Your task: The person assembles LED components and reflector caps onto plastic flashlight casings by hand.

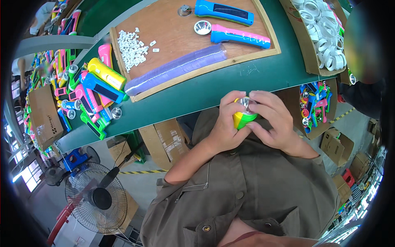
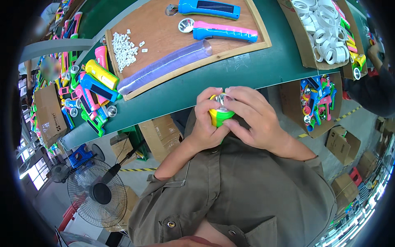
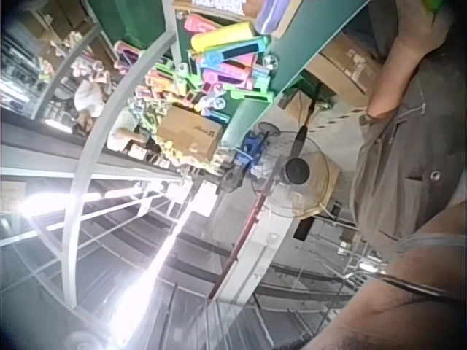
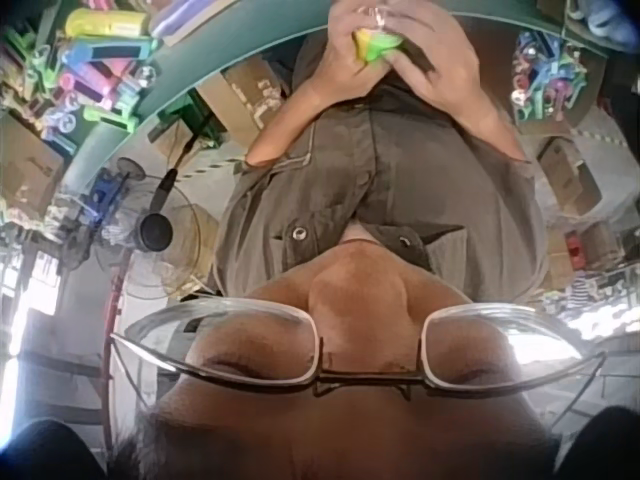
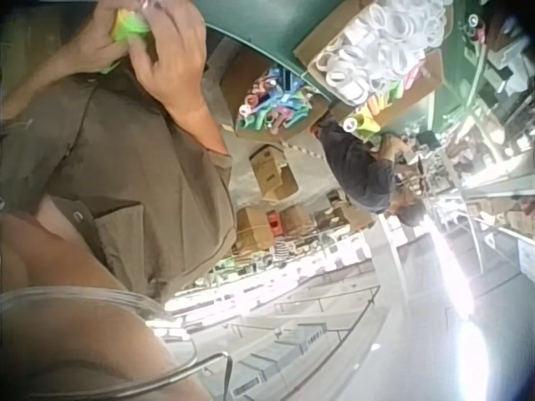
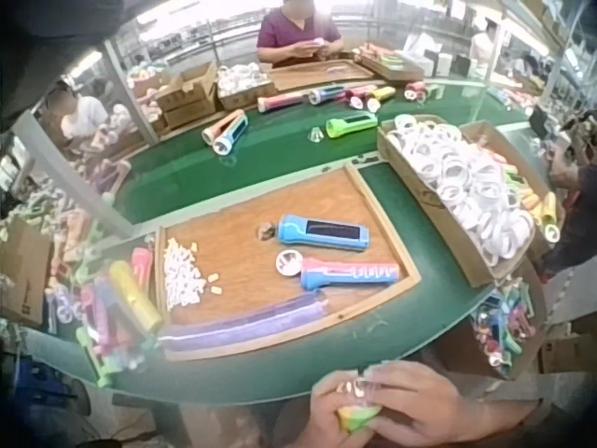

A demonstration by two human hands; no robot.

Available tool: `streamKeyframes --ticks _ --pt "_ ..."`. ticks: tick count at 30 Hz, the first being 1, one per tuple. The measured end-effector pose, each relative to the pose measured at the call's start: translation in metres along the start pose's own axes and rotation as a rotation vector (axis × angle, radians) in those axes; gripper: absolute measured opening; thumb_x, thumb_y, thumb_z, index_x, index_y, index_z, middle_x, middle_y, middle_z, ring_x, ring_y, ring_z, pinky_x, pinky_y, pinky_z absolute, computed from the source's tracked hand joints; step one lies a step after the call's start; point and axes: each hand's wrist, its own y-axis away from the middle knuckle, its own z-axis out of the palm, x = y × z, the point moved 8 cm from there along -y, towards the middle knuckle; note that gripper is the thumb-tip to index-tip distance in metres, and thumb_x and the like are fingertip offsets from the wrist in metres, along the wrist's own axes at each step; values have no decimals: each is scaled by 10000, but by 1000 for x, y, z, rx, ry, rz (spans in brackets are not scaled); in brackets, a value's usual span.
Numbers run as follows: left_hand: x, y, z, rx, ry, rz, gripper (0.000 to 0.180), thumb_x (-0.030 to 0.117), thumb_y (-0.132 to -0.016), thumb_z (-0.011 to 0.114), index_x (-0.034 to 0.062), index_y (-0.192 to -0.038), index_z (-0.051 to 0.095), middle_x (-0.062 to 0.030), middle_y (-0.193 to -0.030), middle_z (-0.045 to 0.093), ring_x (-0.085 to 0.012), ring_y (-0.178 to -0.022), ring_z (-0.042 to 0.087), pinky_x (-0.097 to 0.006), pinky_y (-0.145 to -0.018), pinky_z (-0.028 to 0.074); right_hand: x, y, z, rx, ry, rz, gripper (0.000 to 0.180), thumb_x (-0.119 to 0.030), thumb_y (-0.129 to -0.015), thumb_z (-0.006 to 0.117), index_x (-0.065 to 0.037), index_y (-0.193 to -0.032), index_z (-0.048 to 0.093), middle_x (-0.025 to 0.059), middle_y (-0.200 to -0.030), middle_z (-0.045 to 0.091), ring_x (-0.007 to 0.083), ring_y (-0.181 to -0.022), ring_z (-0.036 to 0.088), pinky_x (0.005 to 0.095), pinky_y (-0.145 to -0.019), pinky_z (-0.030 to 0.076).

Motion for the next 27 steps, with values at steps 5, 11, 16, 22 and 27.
streamKeyframes --ticks 5,11,16,22,27 --pt "5 4 -2 38 -116 -12 620 6 -743 738 100 -1234 371 -239 -1317 394 -384 -1213 446 -446 -1002 405 -7 8 -4 90 70 -98 405 -30 -638 798 5 -1020 669 165 -1101 645 369 -1029 632 445 -884 527" --pt "3 4 5 -2 -103 22 603 -8 -782 696 120 -1250 338 -261 -1332 368 -314 -1156 483 -415 -965 426 0 14 0 96 -24 -35 370 -8 -670 793 22 -1018 673 161 -1064 671 350 -1014 658 413 -862 551" --pt "6 2 6 22 -76 69 683 -15 -758 720 123 -1274 295 -259 -1326 365 -308 -1150 487 -413 -968 423 2 20 -8 148 -25 -69 421 -28 -649 830 27 -1037 676 173 -1077 677 342 -1012 672 398 -860 565" --pt "-5 4 14 64 71 -40 742 -20 -738 732 97 -1289 248 -238 -1328 342 -270 -1163 467 -401 -982 411 5 35 -9 239 46 -69 465 -66 -622 865 25 -1037 678 169 -1045 685 341 -988 682 396 -853 574" --pt "-10 0 15 38 100 -93 763 -4 -749 741 86 -1304 225 -227 -1323 322 -257 -1156 456 -395 -984 408 9 26 -19 283 27 -49 433 -73 -598 874 16 -975 681 152 -984 687 328 -944 686 389 -811 576"
